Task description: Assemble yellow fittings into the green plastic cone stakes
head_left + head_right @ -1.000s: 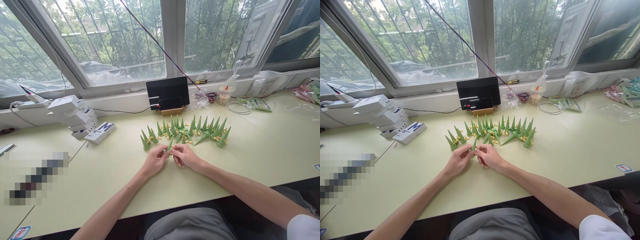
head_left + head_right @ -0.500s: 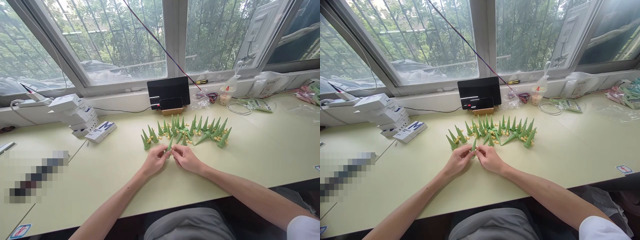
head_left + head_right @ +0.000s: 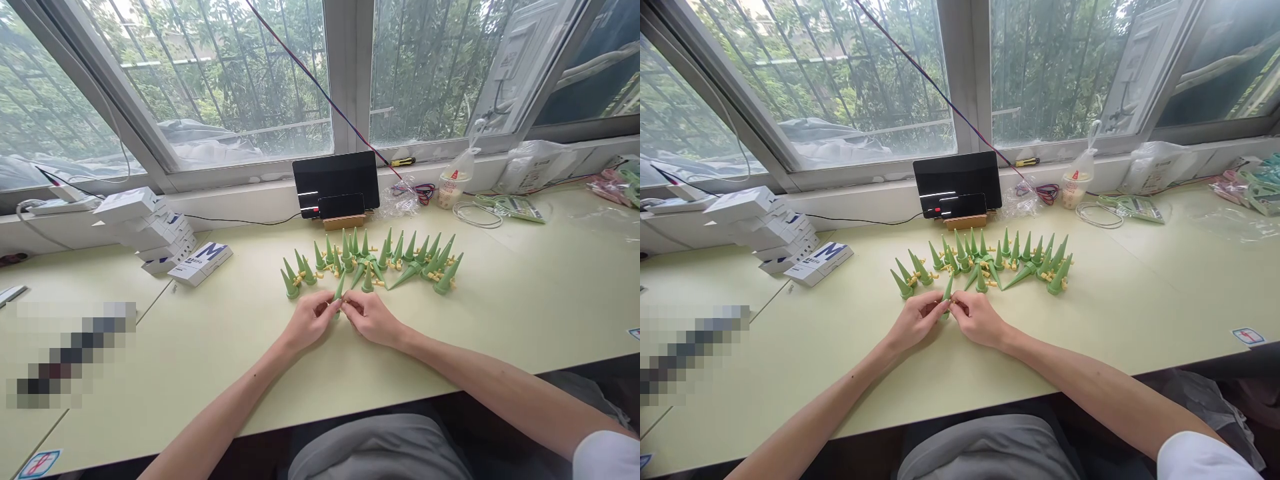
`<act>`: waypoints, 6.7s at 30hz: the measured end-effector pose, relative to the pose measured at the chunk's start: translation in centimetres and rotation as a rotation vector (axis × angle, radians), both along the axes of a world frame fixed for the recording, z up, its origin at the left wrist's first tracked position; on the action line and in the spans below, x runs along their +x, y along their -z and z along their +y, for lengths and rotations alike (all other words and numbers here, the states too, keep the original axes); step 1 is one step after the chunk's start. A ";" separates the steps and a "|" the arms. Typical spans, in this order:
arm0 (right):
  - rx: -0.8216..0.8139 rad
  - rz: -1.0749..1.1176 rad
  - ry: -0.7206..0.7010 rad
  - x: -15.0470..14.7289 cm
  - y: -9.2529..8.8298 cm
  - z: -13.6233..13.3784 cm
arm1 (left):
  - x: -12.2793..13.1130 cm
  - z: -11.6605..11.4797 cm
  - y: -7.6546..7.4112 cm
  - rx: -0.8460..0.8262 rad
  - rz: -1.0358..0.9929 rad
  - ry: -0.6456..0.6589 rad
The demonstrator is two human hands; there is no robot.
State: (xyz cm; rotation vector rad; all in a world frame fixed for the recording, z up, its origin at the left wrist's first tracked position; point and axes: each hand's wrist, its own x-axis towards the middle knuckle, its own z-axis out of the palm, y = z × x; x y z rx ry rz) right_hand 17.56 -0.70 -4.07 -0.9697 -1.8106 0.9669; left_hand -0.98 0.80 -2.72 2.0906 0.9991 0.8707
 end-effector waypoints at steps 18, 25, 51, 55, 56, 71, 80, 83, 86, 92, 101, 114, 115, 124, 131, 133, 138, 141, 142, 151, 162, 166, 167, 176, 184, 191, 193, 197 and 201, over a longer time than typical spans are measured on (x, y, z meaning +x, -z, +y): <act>-0.003 -0.009 0.014 0.0 -0.1 0.1 | 0.6 -0.4 0.1 -0.002 0.025 -0.120; 0.015 -0.007 0.010 0.0 0.1 0.2 | 0.7 -0.6 0.0 0.015 0.035 -0.151; 0.030 -0.024 0.030 -0.1 0.1 0.3 | 0.8 -0.5 0.1 0.034 0.045 -0.161; 0.021 -0.023 0.022 0.0 0.1 0.3 | 0.8 -0.5 0.2 0.050 0.043 -0.159; 0.019 -0.024 0.022 0.0 0.0 0.3 | 0.8 -0.5 0.2 0.054 0.045 -0.159; 0.162 -0.068 -0.017 0.3 0.0 0.0 | 0.5 -0.5 0.0 -0.031 -0.072 -0.102; 0.021 0.006 -0.052 0.2 -0.3 0.0 | 0.4 -0.5 0.2 0.004 -0.079 -0.081; -0.068 0.050 -0.077 0.2 -0.4 0.0 | 0.4 -0.5 0.2 0.046 -0.054 -0.091; 0.025 0.027 -0.059 0.2 -0.2 0.0 | 0.4 -0.5 0.2 0.032 -0.050 -0.081; 0.123 -0.017 -0.044 0.2 0.1 0.0 | 0.3 -0.5 0.3 0.009 -0.070 -0.077; 0.018 0.056 -0.044 0.0 -0.2 0.0 | 0.4 -0.5 0.1 0.028 -0.068 -0.087; 0.025 0.133 -0.011 0.0 -1.3 -0.6 | 1.2 -0.8 -1.4 -0.464 -0.440 0.036; 0.039 0.128 -0.013 -0.1 -1.3 -0.6 | 1.2 -0.8 -1.4 -0.495 -0.462 0.044; 0.071 0.122 0.006 -0.2 -1.0 -0.6 | 1.2 -0.7 -1.1 -0.609 -0.551 0.074; 0.096 0.134 0.020 -0.3 -1.2 -0.8 | 1.2 -0.6 -0.9 -0.641 -0.606 0.074; 0.097 0.125 0.018 -0.3 -1.2 -0.8 | 1.3 -0.6 -1.1 -0.637 -0.600 0.076; 0.141 0.107 0.092 0.0 -1.4 -0.5 | 1.1 -0.3 -1.6 -0.503 -0.512 -0.015; 0.181 0.111 0.194 0.5 -1.6 -0.1 | 0.6 -0.2 -1.7 -0.337 -0.385 -0.191; 0.200 0.104 0.233 0.7 -1.7 0.1 | 0.5 -0.2 -1.7 -0.303 -0.333 -0.240; 0.340 -0.124 0.350 2.1 -1.1 1.7 | 0.6 -0.5 -0.8 -0.211 0.042 -0.305; 0.322 -0.245 0.275 1.7 -0.3 1.6 | 0.5 -0.4 -0.7 -0.027 0.147 -0.344; 0.320 -0.233 0.269 1.7 -0.4 1.7 | -0.4 0.3 -1.7 0.075 0.060 -0.483; 0.319 -0.233 0.267 1.7 -0.4 1.6 | -0.7 0.5 -1.9 0.100 0.064 -0.517; 0.314 -0.238 0.237 1.6 -0.3 1.4 | -1.0 0.5 -0.6 0.119 0.655 -0.486; 0.299 -0.266 0.219 1.5 -0.4 1.3 | -0.8 0.5 -0.7 0.070 0.798 -0.417; 0.293 -0.256 0.210 1.4 -0.4 1.1 | -0.8 0.4 -0.7 0.081 0.668 -0.431; 0.296 -0.237 0.204 1.4 -0.5 1.1 | -0.8 0.3 -0.9 0.080 0.565 -0.442; 0.310 -0.182 0.176 1.2 -0.7 0.8 | -0.5 0.1 -1.3 0.073 0.285 -0.402; 0.325 -0.122 0.107 1.0 -0.7 0.4 | 0.0 -0.3 -1.7 -0.005 0.094 -0.280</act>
